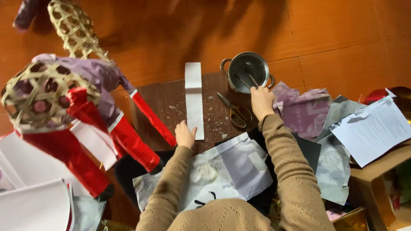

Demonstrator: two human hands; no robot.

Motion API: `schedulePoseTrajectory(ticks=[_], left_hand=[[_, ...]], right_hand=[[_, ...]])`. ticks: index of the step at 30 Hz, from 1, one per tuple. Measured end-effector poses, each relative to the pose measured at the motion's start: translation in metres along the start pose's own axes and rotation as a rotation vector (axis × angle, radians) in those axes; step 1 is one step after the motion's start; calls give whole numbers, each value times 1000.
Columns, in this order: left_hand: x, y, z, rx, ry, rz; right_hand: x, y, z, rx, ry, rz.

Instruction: Wrapping a giraffe-shaped frame with red paper strips and glue

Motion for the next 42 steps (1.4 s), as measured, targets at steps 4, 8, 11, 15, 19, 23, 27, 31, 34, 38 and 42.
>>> schedulePoseTrajectory(ticks=[4,8,11,15,19,23,27,31,34,38,42], left_hand=[[1,9,-3,58,-64,-79],[3,12,-6,94,11,-144],[-29,2,-20,137,207,-181],[-123,-7,-38,234,587,-380],[-81,33,-19,470,1089,-465],[-45,75,-10,521,1247,-576],[-72,103,-20,517,1349,-601],[-16,106,-2,536,1422,-640],[-18,103,-5,523,1422,-659],[-11,100,0,537,1419,-699],[-35,100,-3,551,1434,-698]], right_hand=[[15,2,1,-104,22,37],[-9,11,11,-263,-280,-187],[-23,28,21,-472,-612,-314],[-33,68,13,-847,-1055,-369],[-10,74,-20,-799,-1170,-313],[-17,65,-95,-353,-879,-550],[-42,43,-149,-114,-597,-595],[-74,10,-158,-211,-666,-610],[-51,-3,-146,-312,-795,-488],[41,4,-85,-375,-893,-42],[36,31,-5,-417,-385,-144]])
Point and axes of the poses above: each hand's wrist, its own y-axis away from the middle knuckle, its own x-axis out of the back of the hand, z = x × y, the point moved 9 cm from there along -y, towards the middle knuckle, and after that the axes turned 13 degrees about -y, right-handed, at the moved point
